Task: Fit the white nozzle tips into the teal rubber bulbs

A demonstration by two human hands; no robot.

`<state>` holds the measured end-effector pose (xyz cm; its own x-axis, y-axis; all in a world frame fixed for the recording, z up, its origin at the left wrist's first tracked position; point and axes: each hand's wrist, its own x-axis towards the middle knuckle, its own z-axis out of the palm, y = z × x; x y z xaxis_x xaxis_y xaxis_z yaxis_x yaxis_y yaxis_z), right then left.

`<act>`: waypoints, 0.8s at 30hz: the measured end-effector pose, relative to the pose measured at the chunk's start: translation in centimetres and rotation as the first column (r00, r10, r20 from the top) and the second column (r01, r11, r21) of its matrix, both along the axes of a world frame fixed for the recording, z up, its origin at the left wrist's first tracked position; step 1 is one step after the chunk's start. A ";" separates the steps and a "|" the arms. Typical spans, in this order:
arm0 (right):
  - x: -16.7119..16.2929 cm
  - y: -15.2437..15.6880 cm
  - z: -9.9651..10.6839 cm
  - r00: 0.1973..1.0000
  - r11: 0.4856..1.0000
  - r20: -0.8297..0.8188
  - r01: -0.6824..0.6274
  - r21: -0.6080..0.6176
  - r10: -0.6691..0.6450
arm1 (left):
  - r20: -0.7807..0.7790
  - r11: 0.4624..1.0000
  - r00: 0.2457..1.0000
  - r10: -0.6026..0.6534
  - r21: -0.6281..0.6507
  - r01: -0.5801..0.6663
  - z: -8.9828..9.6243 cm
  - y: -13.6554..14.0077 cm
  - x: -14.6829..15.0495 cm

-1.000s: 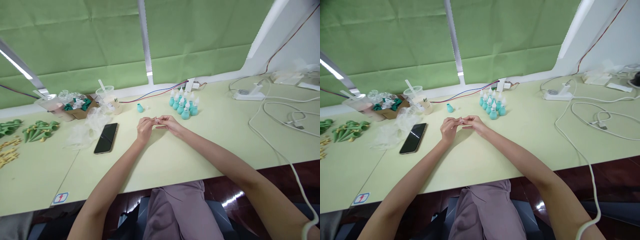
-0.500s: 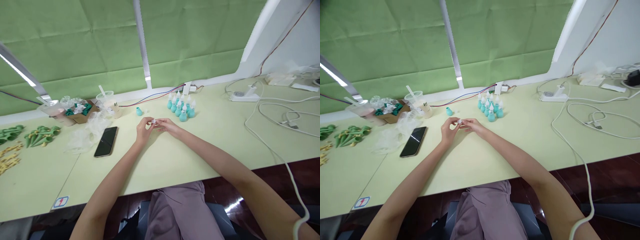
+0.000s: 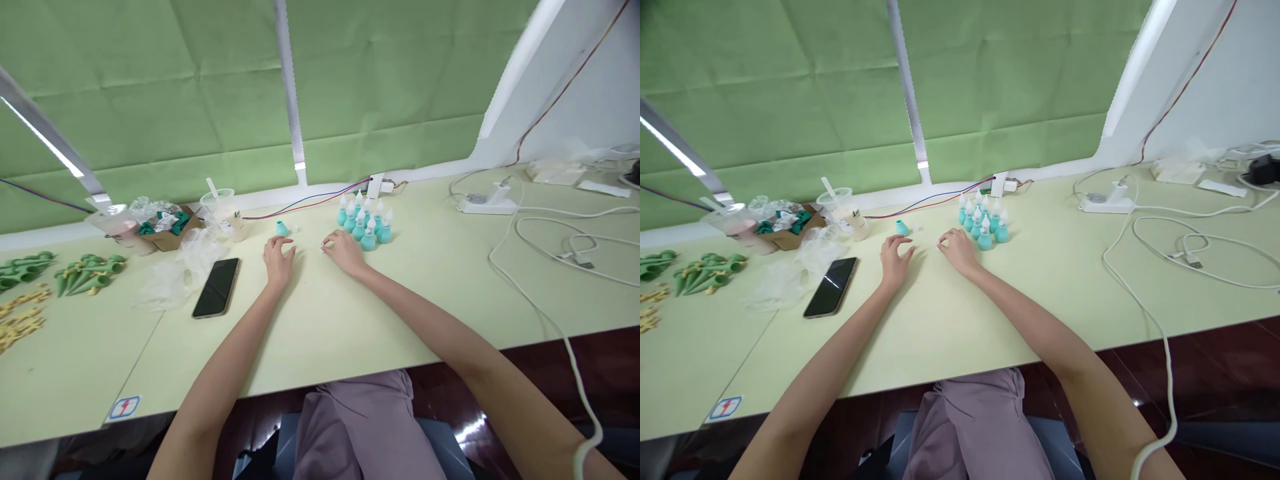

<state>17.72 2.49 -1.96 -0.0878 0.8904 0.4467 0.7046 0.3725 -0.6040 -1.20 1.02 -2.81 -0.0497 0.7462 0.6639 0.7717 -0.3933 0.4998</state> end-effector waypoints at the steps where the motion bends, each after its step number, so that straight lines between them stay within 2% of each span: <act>1: 0.0 0.1 -0.2 0.997 1.000 0.080 0.018 0.003 -0.019 | 0.028 0.999 0.999 0.038 -0.031 -0.037 0.0 0.3 -0.4; 4: 0.0 0.1 -0.8 0.981 0.997 0.192 0.050 -0.060 -0.038 | 0.085 0.981 0.985 0.149 -0.141 -0.136 0.1 0.9 -1.6; 7: -0.1 -0.1 -0.6 0.982 0.994 0.179 0.074 -0.075 -0.059 | 0.117 0.957 0.969 0.216 -0.224 -0.186 0.2 1.2 -2.2; 10: -0.6 0.4 0.6 0.981 0.995 0.165 0.099 -0.006 -0.097 | 0.131 0.953 0.968 0.214 -0.245 -0.178 0.1 1.2 -2.2; 13: -1.7 2.5 2.4 0.958 0.998 0.279 0.064 0.007 -0.063 | 0.128 0.954 0.972 0.199 -0.254 -0.162 0.0 1.2 -2.1; 15: -2.9 4.4 3.4 0.925 0.995 0.379 0.064 -0.077 -0.030 | 0.130 0.954 0.972 0.194 -0.255 -0.157 0.0 1.2 -2.2; 17: -4.1 6.4 4.2 0.886 0.974 0.462 0.144 -0.176 -0.048 | 0.134 0.955 0.972 0.191 -0.255 -0.152 0.0 1.1 -2.3; 20: -5.5 8.4 4.6 0.875 0.948 0.480 0.207 -0.243 -0.068 | 0.136 0.953 0.973 0.185 -0.266 -0.144 0.1 1.0 -2.4; 24: -5.9 9.6 3.9 0.885 0.939 0.462 0.209 -0.272 -0.063 | 0.152 0.950 0.970 0.191 -0.277 -0.144 0.3 1.0 -2.5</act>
